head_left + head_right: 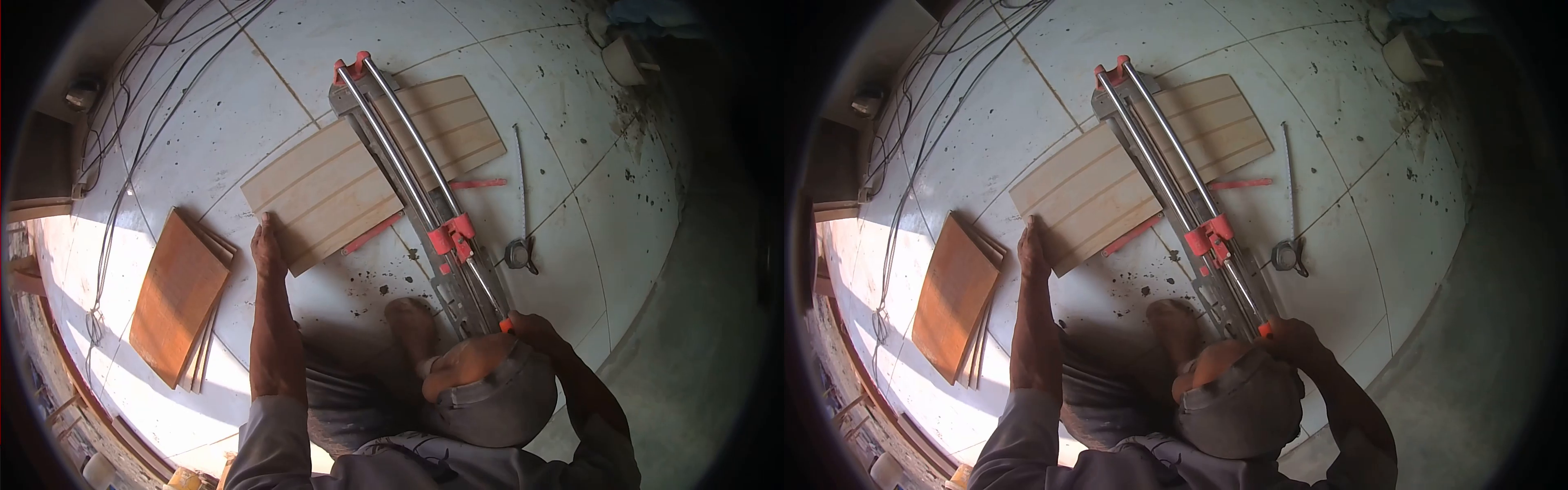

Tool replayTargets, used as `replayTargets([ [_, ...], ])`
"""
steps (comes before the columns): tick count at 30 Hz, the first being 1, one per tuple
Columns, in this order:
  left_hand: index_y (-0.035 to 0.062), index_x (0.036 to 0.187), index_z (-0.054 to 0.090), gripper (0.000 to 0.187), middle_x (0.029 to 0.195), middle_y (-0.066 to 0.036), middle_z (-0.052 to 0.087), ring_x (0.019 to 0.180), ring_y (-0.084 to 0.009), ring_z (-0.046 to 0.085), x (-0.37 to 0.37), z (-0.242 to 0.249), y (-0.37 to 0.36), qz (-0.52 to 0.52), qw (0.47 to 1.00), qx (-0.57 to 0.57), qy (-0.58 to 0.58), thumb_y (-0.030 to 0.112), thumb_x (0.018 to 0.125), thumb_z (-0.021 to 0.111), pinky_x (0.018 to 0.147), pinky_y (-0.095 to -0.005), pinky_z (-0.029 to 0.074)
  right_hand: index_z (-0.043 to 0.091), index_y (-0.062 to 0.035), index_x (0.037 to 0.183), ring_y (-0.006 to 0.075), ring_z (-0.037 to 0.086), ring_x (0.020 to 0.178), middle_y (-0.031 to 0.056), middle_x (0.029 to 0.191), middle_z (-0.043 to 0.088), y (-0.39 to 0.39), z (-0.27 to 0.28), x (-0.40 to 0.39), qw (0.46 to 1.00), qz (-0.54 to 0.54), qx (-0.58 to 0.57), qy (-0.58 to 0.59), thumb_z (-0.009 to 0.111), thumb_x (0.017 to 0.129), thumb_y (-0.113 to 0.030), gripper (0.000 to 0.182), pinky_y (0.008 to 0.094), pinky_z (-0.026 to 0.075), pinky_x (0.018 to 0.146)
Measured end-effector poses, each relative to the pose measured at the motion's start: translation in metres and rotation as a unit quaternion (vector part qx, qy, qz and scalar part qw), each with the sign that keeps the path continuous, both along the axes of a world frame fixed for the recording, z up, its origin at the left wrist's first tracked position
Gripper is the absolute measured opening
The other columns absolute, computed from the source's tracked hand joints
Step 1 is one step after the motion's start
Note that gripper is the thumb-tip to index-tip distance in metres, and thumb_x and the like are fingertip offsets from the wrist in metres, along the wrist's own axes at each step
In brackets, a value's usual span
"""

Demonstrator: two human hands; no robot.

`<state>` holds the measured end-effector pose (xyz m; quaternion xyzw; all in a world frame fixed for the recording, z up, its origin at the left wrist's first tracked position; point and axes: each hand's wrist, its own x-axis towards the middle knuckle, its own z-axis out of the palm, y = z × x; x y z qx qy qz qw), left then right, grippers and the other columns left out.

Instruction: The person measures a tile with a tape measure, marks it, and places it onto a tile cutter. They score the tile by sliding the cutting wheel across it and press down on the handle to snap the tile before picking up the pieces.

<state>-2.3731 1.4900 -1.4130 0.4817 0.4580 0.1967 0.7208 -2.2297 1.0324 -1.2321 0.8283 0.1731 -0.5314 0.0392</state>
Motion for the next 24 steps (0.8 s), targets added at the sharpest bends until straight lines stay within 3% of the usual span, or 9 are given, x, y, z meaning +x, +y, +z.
replayTargets([
  [4, -0.0079, 0.117, 0.053, 0.059, 0.108, -0.016, 0.06, 0.095, -0.0226, 0.059, 0.006, -0.004, -0.002, 0.025, 1.0, -0.012, 0.015, 0.046, 0.093, 0.053, 0.083, -0.0329, 0.049, 0.059, -0.0035, 0.097, 0.0349, 0.064, 0.089, 0.0174, 0.088, 0.066, -0.064, -0.053, -0.021, 0.98, -0.165, 0.101, 0.046, 0.06, 0.079, -0.046, 0.046, 0.0446, 0.049, 0.078],
  [7, -0.0055, 0.113, 0.055, 0.055, 0.103, -0.014, 0.061, 0.092, -0.0211, 0.059, 0.01, -0.003, -0.003, 0.053, 0.998, 0.006, 0.016, 0.046, 0.094, 0.053, 0.082, -0.0334, 0.05, 0.061, -0.0039, 0.098, 0.0331, 0.064, 0.091, 0.016, 0.09, 0.066, -0.06, -0.058, -0.016, 0.981, -0.14, 0.122, 0.052, 0.061, 0.078, -0.047, 0.048, 0.0441, 0.049, 0.079],
  [9, -0.0031, 0.109, 0.057, 0.05, 0.099, -0.011, 0.062, 0.089, -0.0195, 0.059, 0.007, -0.003, 0.0, 0.071, 0.997, 0.01, 0.003, 0.044, 0.094, 0.053, 0.08, -0.0329, 0.05, 0.063, -0.0031, 0.098, 0.0314, 0.065, 0.088, 0.0162, 0.088, 0.066, -0.024, -0.038, 0.009, 0.996, 0.061, -0.022, 0.069, 0.063, 0.076, -0.048, 0.05, 0.0423, 0.049, 0.078],
  [11, -0.0025, 0.108, 0.058, 0.048, 0.098, -0.011, 0.062, 0.088, -0.019, 0.059, -0.002, -0.003, 0.009, 0.07, 0.997, 0.011, 0.006, 0.044, 0.094, 0.053, 0.079, -0.0326, 0.05, 0.063, -0.0014, 0.097, 0.0296, 0.066, 0.086, 0.016, 0.086, 0.066, 0.016, -0.01, 0.048, 0.997, -0.066, 0.008, 0.044, 0.063, 0.079, -0.041, 0.044, 0.0397, 0.049, 0.077],
  [13, -0.0023, 0.108, 0.058, 0.047, 0.097, -0.01, 0.062, 0.085, -0.0182, 0.06, -0.009, 0.008, 0.012, 0.061, 0.998, 0.01, -0.016, 0.043, 0.095, 0.053, 0.075, -0.032, 0.05, 0.063, 0.0001, 0.095, 0.028, 0.065, 0.083, 0.0162, 0.085, 0.066, 0.042, -0.026, 0.086, 0.971, -0.164, 0.136, -0.11, 0.062, 0.083, -0.034, 0.036, 0.0377, 0.049, 0.076],
  [15, -0.0025, 0.108, 0.059, 0.048, 0.096, -0.01, 0.062, 0.084, -0.0182, 0.06, -0.008, 0.033, 0.013, 0.064, 0.997, 0.038, 0.01, 0.043, 0.095, 0.052, 0.075, -0.0319, 0.05, 0.062, 0.0017, 0.091, 0.0272, 0.065, 0.081, 0.0164, 0.084, 0.067, 0.077, -0.062, 0.128, 0.882, -0.301, 0.309, -0.191, 0.062, 0.083, -0.032, 0.035, 0.0372, 0.049, 0.076],
  [17, -0.0047, 0.113, 0.059, 0.055, 0.102, -0.013, 0.062, 0.086, -0.0202, 0.06, -0.008, 0.044, 0.015, 0.078, 0.993, 0.078, 0.048, 0.046, 0.097, 0.045, 0.076, -0.033, 0.05, 0.06, 0.005, 0.095, 0.027, 0.065, 0.087, 0.0173, 0.09, 0.067, 0.106, -0.131, 0.18, 0.82, -0.375, 0.356, -0.244, 0.063, 0.082, -0.032, 0.039, 0.0364, 0.049, 0.077],
  [20, -0.0034, 0.109, 0.059, 0.05, 0.094, -0.011, 0.062, 0.084, -0.0185, 0.059, -0.016, 0.046, 0.03, 0.129, 0.987, 0.085, 0.052, 0.043, 0.096, 0.049, 0.075, -0.0324, 0.05, 0.054, 0.0069, 0.11, 0.0252, 0.061, 0.083, 0.0173, 0.103, 0.057, 0.158, -0.123, 0.205, 0.813, -0.494, 0.291, -0.103, 0.065, 0.082, -0.027, 0.045, 0.037, 0.054, 0.079],
  [24, -0.0034, 0.111, 0.059, 0.049, 0.097, -0.011, 0.061, 0.085, -0.0188, 0.059, -0.007, 0.076, 0.027, 0.142, 0.98, 0.11, 0.085, 0.042, 0.097, 0.048, 0.076, -0.0326, 0.049, 0.044, 0.0059, 0.126, 0.0419, 0.056, 0.102, 0.0247, 0.126, 0.043, 0.174, -0.15, 0.209, 0.713, -0.626, 0.301, -0.092, 0.065, 0.082, -0.025, 0.058, 0.0501, 0.051, 0.089],
])
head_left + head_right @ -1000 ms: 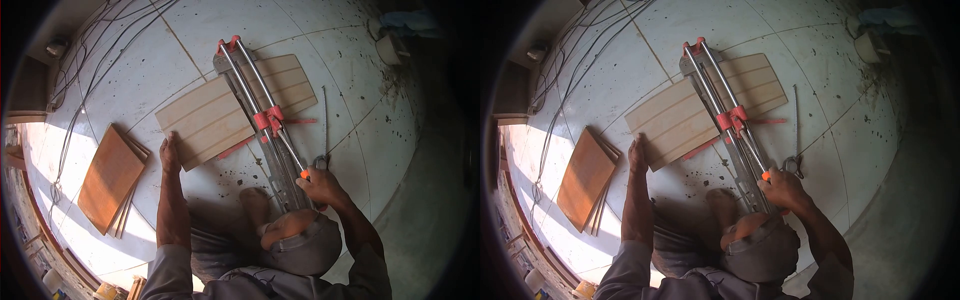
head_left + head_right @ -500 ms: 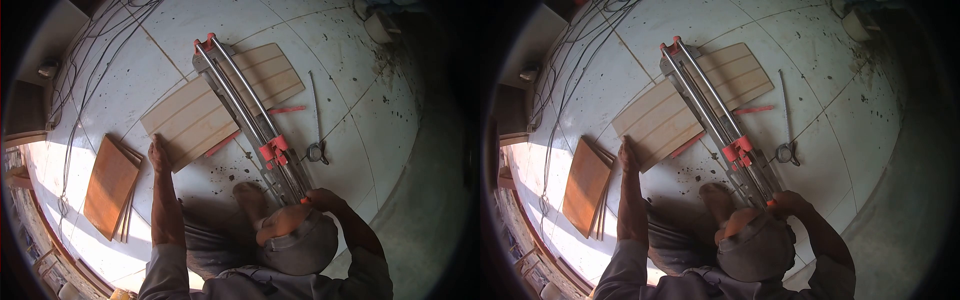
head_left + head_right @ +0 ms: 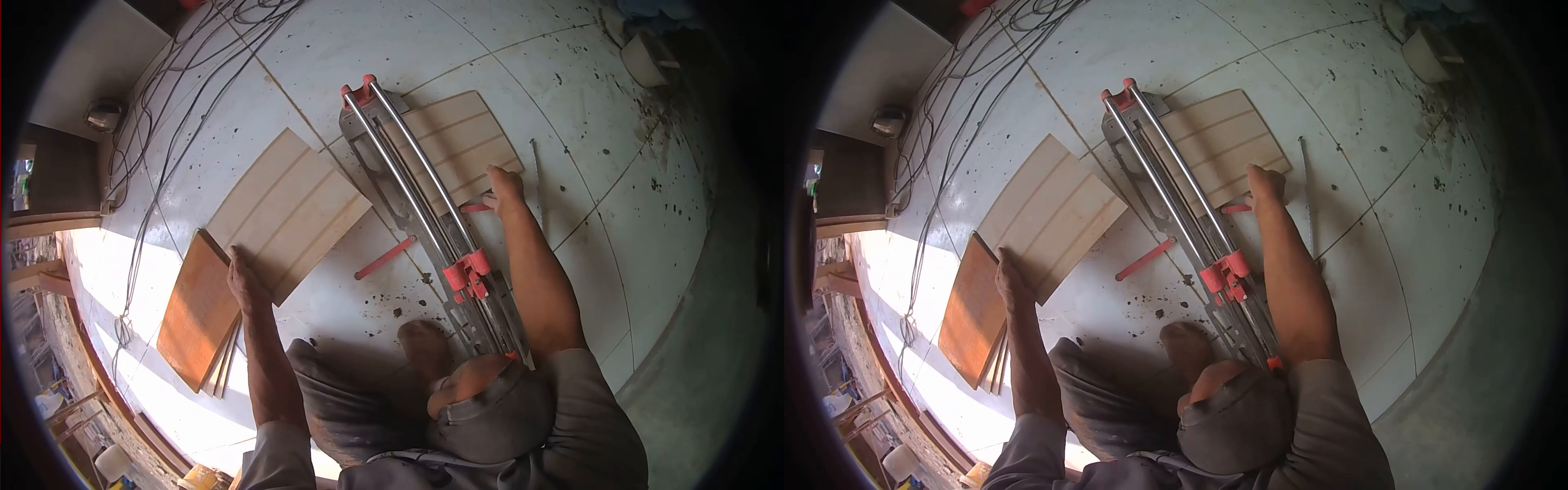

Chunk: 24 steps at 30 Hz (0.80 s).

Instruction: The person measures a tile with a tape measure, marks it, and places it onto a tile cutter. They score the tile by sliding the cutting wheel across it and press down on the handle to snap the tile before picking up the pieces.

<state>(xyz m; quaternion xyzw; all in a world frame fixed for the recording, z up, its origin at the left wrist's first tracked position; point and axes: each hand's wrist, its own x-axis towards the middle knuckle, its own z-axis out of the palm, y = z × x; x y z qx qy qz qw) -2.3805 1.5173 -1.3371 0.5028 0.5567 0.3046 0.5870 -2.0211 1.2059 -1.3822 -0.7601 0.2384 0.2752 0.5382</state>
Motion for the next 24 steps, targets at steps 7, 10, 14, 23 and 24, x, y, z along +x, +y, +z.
replayTargets([
  [7, -0.0033, 0.121, 0.054, 0.053, 0.114, -0.012, 0.058, 0.1, -0.0205, 0.056, 0.045, 0.0, -0.014, 0.047, 0.987, -0.106, -0.111, 0.044, 0.097, 0.047, 0.088, -0.0319, 0.045, 0.041, -0.0008, 0.131, 0.0477, 0.05, 0.112, 0.0252, 0.13, 0.041, 0.005, 0.003, -0.012, 0.974, -0.172, 0.129, 0.065, 0.063, 0.083, -0.022, 0.056, 0.0561, 0.046, 0.092],
  [10, -0.0043, 0.125, 0.051, 0.058, 0.121, -0.013, 0.056, 0.107, -0.0202, 0.054, 0.066, -0.003, -0.023, 0.021, 0.978, -0.137, -0.153, 0.046, 0.096, 0.047, 0.095, -0.0309, 0.042, 0.042, -0.0019, 0.13, 0.0456, 0.049, 0.115, 0.0218, 0.129, 0.044, 0.009, -0.001, -0.014, 0.96, -0.191, 0.18, 0.095, 0.063, 0.084, -0.022, 0.054, 0.057, 0.045, 0.092],
  [14, -0.0056, 0.126, 0.05, 0.059, 0.122, -0.014, 0.055, 0.109, -0.0202, 0.053, 0.093, -0.013, -0.035, -0.04, 0.973, -0.142, -0.177, 0.045, 0.097, 0.047, 0.096, -0.03, 0.041, 0.044, -0.0042, 0.129, 0.0384, 0.049, 0.118, 0.0168, 0.128, 0.047, 0.003, -0.026, -0.014, 0.957, -0.19, 0.201, 0.092, 0.063, 0.085, -0.024, 0.052, 0.0548, 0.045, 0.093],
  [23, -0.006, 0.126, 0.048, 0.056, 0.12, -0.016, 0.053, 0.103, -0.0256, 0.055, 0.195, 0.05, -0.104, -0.019, 0.964, -0.224, -0.144, 0.041, 0.097, 0.048, 0.09, -0.0368, 0.046, 0.044, -0.0016, 0.133, 0.0308, 0.048, 0.12, 0.0146, 0.129, 0.05, -0.012, -0.027, 0.005, 0.894, -0.274, 0.348, -0.072, 0.055, 0.09, -0.022, 0.049, 0.0476, 0.041, 0.098],
  [24, -0.0059, 0.126, 0.048, 0.056, 0.121, -0.016, 0.053, 0.103, -0.0259, 0.055, 0.202, 0.05, -0.109, -0.021, 0.963, -0.23, -0.139, 0.041, 0.097, 0.048, 0.09, -0.0375, 0.046, 0.043, -0.0017, 0.134, 0.03, 0.048, 0.12, 0.0145, 0.129, 0.05, -0.011, -0.014, 0.005, 0.894, -0.278, 0.341, -0.087, 0.054, 0.091, -0.021, 0.049, 0.0459, 0.041, 0.098],
])
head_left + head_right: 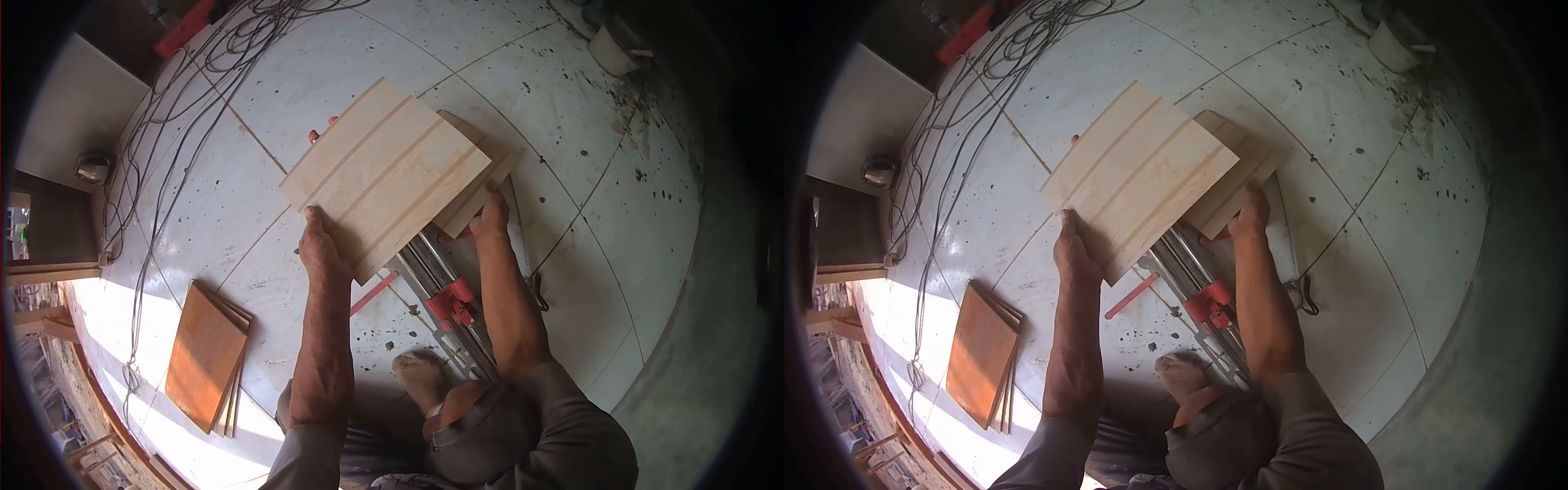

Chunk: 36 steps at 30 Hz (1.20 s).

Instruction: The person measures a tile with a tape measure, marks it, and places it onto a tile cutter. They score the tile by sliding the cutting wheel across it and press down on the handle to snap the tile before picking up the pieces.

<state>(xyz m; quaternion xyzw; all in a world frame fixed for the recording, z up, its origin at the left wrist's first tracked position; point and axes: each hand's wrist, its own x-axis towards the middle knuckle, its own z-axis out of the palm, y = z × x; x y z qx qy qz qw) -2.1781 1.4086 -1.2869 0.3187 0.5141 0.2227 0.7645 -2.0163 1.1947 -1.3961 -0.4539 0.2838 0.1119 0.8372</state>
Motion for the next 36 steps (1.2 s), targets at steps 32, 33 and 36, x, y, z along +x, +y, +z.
replayTargets([
  [32, -0.0066, 0.123, 0.047, 0.058, 0.104, -0.019, 0.057, 0.086, -0.0287, 0.058, 0.135, -0.064, -0.089, -0.069, 0.997, 0.035, -0.006, 0.044, 0.095, 0.048, 0.075, -0.0389, 0.05, 0.049, -0.0022, 0.13, 0.0219, 0.048, 0.12, 0.0073, 0.128, 0.053, -0.033, 0.015, 0.018, 0.992, -0.041, 0.067, -0.098, 0.059, 0.09, -0.019, 0.044, 0.0387, 0.039, 0.102],
  [33, -0.0067, 0.123, 0.048, 0.058, 0.105, -0.02, 0.057, 0.087, -0.0291, 0.059, 0.137, -0.067, -0.089, -0.071, 0.997, 0.032, -0.001, 0.044, 0.095, 0.048, 0.075, -0.0391, 0.05, 0.049, -0.0023, 0.129, 0.022, 0.048, 0.119, 0.0073, 0.129, 0.053, -0.033, 0.015, 0.02, 0.991, -0.038, 0.078, -0.103, 0.06, 0.09, -0.02, 0.044, 0.0388, 0.039, 0.102],
  [36, -0.0071, 0.121, 0.049, 0.058, 0.105, -0.021, 0.058, 0.087, -0.0294, 0.059, 0.146, -0.082, -0.088, -0.063, 0.997, 0.035, 0.015, 0.044, 0.095, 0.048, 0.075, -0.0391, 0.049, 0.05, -0.0024, 0.128, 0.0223, 0.049, 0.118, 0.0072, 0.128, 0.053, -0.031, 0.013, 0.023, 0.99, -0.038, 0.085, -0.106, 0.061, 0.09, -0.02, 0.044, 0.0391, 0.039, 0.102],
])
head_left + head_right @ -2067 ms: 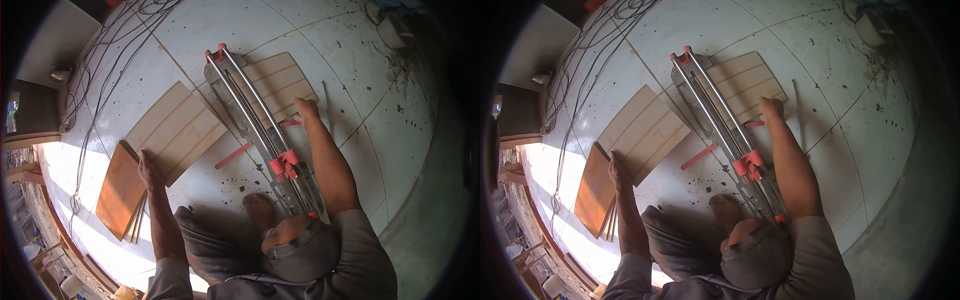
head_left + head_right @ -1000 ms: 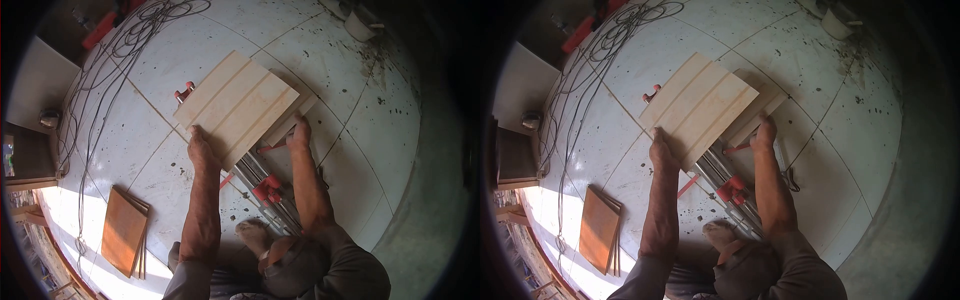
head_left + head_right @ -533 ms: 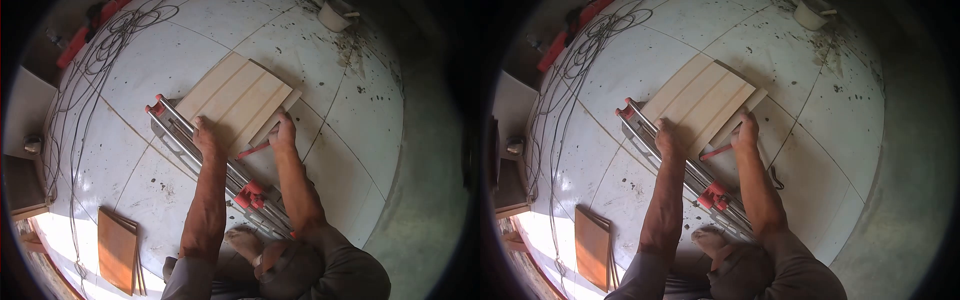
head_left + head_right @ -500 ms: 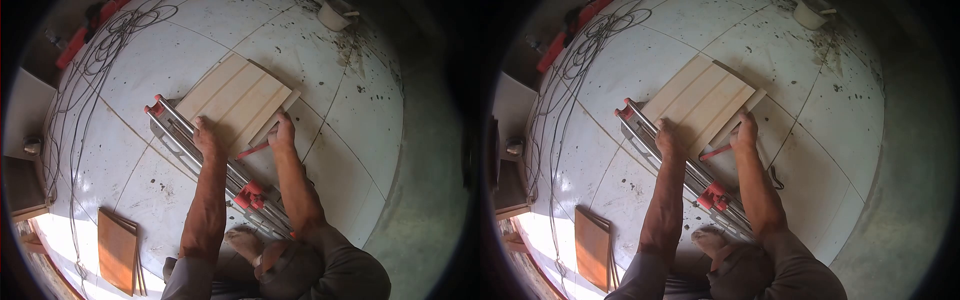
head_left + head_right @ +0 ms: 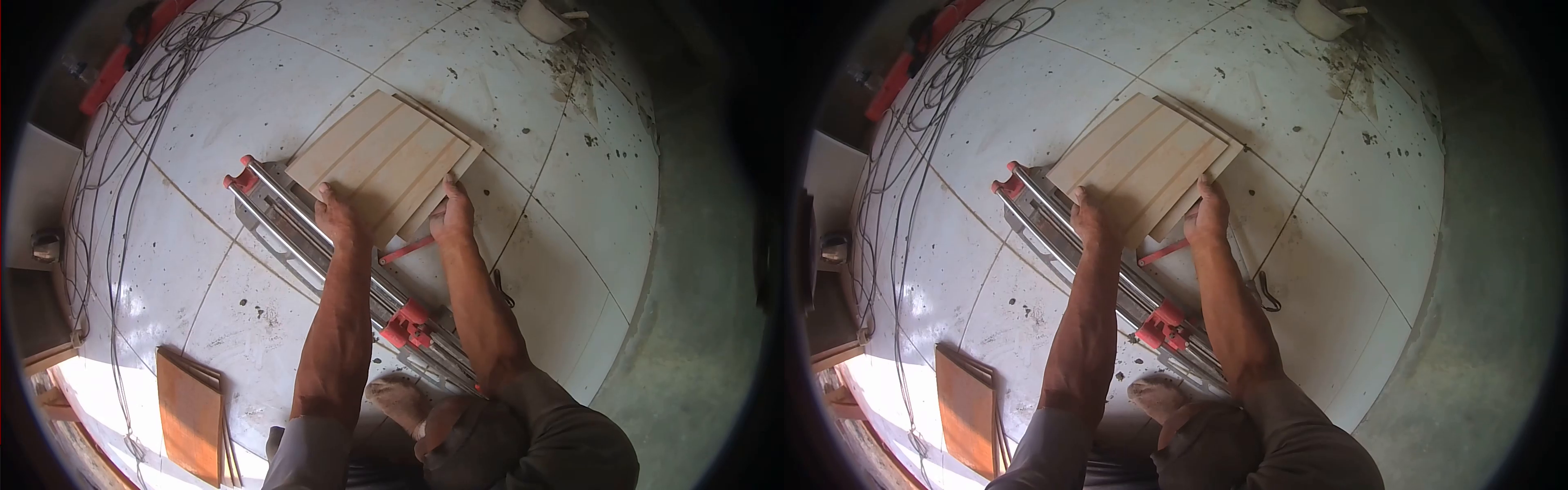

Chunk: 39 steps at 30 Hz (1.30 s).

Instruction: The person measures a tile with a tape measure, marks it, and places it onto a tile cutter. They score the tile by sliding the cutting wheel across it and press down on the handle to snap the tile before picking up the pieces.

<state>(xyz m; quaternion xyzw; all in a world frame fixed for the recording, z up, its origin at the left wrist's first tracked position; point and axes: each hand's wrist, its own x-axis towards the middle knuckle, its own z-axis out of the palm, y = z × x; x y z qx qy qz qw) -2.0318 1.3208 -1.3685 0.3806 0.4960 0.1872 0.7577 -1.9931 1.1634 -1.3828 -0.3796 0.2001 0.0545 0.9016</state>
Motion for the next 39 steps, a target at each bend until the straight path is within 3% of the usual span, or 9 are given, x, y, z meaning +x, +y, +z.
replayTargets([
  [7, -0.0081, 0.114, 0.056, 0.057, 0.102, -0.021, 0.061, 0.088, -0.029, 0.06, 0.005, -0.017, -0.001, -0.013, 0.997, 0.06, 0.042, 0.046, 0.095, 0.049, 0.077, -0.038, 0.049, 0.052, -0.0036, 0.123, 0.024, 0.052, 0.114, 0.007, 0.122, 0.056, -0.005, -0.025, 0.003, 0.999, -0.013, -0.01, 0.033, 0.063, 0.088, -0.021, 0.04, 0.0415, 0.042, 0.098],
  [11, -0.0083, 0.113, 0.056, 0.059, 0.103, -0.022, 0.061, 0.088, -0.0307, 0.06, 0.008, -0.027, 0.002, -0.023, 0.998, 0.009, 0.054, 0.047, 0.095, 0.047, 0.078, -0.0377, 0.048, 0.052, -0.004, 0.124, 0.0244, 0.051, 0.115, 0.0077, 0.124, 0.055, -0.002, -0.025, 0.003, 0.998, -0.025, -0.017, 0.049, 0.063, 0.089, -0.023, 0.042, 0.042, 0.043, 0.097],
  [14, -0.0073, 0.124, 0.049, 0.06, 0.114, -0.022, 0.057, 0.093, -0.0314, 0.061, 0.006, -0.035, 0.002, -0.08, 0.991, 0.016, 0.11, 0.045, 0.095, 0.047, 0.081, -0.039, 0.051, 0.05, -0.0044, 0.127, 0.0245, 0.05, 0.117, 0.0084, 0.127, 0.053, 0.001, -0.023, 0.002, 0.999, -0.011, -0.024, 0.038, 0.062, 0.09, -0.025, 0.044, 0.0418, 0.043, 0.097],
  [17, -0.0082, 0.118, 0.053, 0.06, 0.108, -0.024, 0.059, 0.09, -0.0305, 0.062, 0.005, -0.041, -0.001, -0.096, 0.981, 0.088, 0.143, 0.047, 0.094, 0.047, 0.079, -0.0393, 0.05, 0.046, -0.0071, 0.132, 0.0245, 0.048, 0.122, 0.0066, 0.132, 0.051, 0.006, -0.024, 0.007, 0.998, -0.013, -0.045, 0.037, 0.058, 0.092, -0.028, 0.046, 0.0433, 0.039, 0.103],
  [22, -0.0093, 0.104, 0.059, 0.057, 0.095, -0.025, 0.064, 0.09, -0.0354, 0.063, 0.004, -0.04, -0.004, -0.17, 0.937, 0.258, 0.16, 0.046, 0.092, 0.05, 0.08, -0.0402, 0.049, 0.044, -0.0008, 0.131, 0.0244, 0.054, 0.111, 0.0124, 0.127, 0.053, 0.022, -0.008, 0.02, 0.979, 0.055, -0.13, 0.143, 0.061, 0.091, -0.024, 0.05, 0.0383, 0.046, 0.092],
  [28, -0.006, 0.105, 0.056, 0.049, 0.104, -0.03, 0.058, 0.097, -0.0458, 0.059, 0.023, -0.032, -0.008, -0.247, 0.885, 0.315, 0.238, 0.04, 0.089, 0.054, 0.089, -0.0482, 0.046, 0.052, -0.0027, 0.122, 0.0226, 0.062, 0.097, 0.0104, 0.113, 0.06, 0.029, -0.016, 0.022, 0.972, 0.055, -0.204, 0.105, 0.065, 0.087, -0.018, 0.041, 0.0382, 0.052, 0.08],
  [35, -0.0068, 0.106, 0.056, 0.047, 0.108, -0.029, 0.058, 0.104, -0.0457, 0.056, 0.024, -0.036, 0.001, -0.232, 0.882, 0.372, 0.176, 0.036, 0.088, 0.055, 0.093, -0.0468, 0.045, 0.047, -0.0031, 0.129, 0.0265, 0.055, 0.108, 0.0128, 0.122, 0.055, 0.036, -0.032, 0.028, 0.97, 0.072, -0.161, 0.166, 0.066, 0.083, -0.014, 0.051, 0.0423, 0.049, 0.086],
  [37, -0.0088, 0.111, 0.057, 0.048, 0.112, -0.03, 0.059, 0.11, -0.0421, 0.055, 0.018, -0.005, 0.021, -0.36, 0.878, 0.28, 0.147, 0.033, 0.088, 0.055, 0.095, -0.0437, 0.044, 0.047, -0.0031, 0.129, 0.028, 0.056, 0.106, 0.0128, 0.123, 0.055, 0.038, -0.045, 0.041, 0.975, 0.04, -0.17, 0.138, 0.065, 0.082, -0.012, 0.051, 0.0433, 0.05, 0.084],
  [39, -0.009, 0.115, 0.056, 0.049, 0.115, -0.028, 0.059, 0.111, -0.0396, 0.056, 0.014, 0.004, 0.026, -0.321, 0.88, 0.328, 0.124, 0.031, 0.087, 0.057, 0.094, -0.0413, 0.045, 0.047, -0.0024, 0.129, 0.029, 0.057, 0.106, 0.0134, 0.123, 0.055, 0.047, -0.043, 0.049, 0.98, 0.032, -0.15, 0.13, 0.063, 0.083, -0.012, 0.05, 0.0437, 0.05, 0.084],
])
